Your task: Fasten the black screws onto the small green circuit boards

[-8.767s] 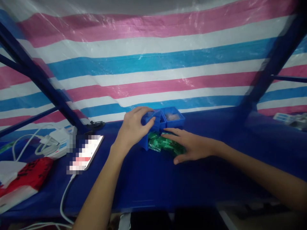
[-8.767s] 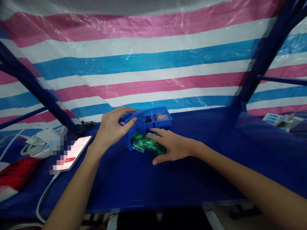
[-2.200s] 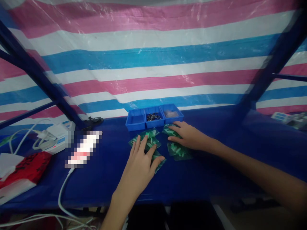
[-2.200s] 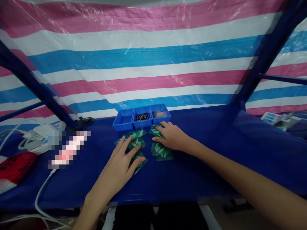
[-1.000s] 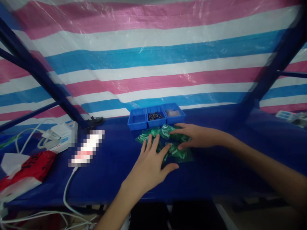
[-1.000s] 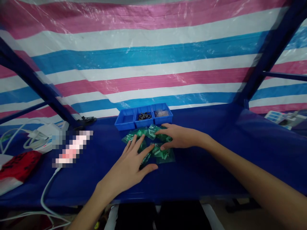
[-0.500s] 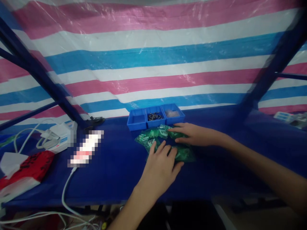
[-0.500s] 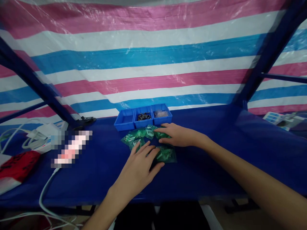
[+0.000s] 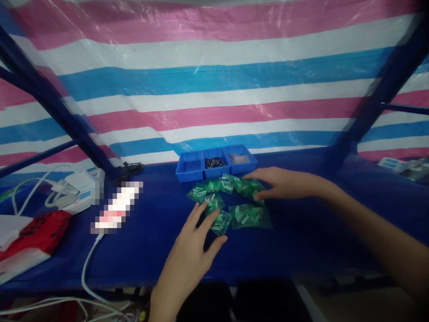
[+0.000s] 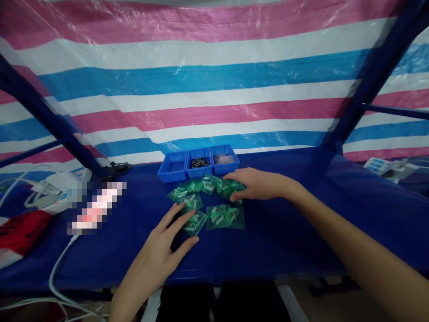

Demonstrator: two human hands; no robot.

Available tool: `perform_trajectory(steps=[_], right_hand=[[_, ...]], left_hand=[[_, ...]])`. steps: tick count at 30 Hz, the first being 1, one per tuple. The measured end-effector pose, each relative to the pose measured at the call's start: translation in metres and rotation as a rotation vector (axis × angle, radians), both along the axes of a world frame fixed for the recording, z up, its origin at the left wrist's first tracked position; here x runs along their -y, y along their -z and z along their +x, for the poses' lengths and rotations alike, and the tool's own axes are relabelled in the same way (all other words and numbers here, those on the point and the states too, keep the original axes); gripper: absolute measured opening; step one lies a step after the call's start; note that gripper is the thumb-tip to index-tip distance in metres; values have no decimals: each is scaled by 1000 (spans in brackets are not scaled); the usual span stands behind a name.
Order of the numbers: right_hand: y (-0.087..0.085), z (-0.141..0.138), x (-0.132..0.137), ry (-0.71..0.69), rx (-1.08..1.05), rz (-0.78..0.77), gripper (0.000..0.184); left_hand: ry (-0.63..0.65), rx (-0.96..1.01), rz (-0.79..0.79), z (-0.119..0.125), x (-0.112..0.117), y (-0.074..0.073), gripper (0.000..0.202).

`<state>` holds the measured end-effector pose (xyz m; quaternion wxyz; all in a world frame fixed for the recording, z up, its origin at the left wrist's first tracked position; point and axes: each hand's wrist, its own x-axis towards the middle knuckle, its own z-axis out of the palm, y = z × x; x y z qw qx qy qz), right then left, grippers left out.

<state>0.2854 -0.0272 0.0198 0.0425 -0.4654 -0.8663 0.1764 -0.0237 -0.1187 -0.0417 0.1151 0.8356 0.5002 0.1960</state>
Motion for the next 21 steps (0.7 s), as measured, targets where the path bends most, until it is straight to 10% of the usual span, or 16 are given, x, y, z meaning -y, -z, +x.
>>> perform_trajectory(steps=[21], right_hand=[[14, -12, 1, 10, 23, 40, 74]], left_hand=[[24, -131, 128, 2, -12, 1, 52]])
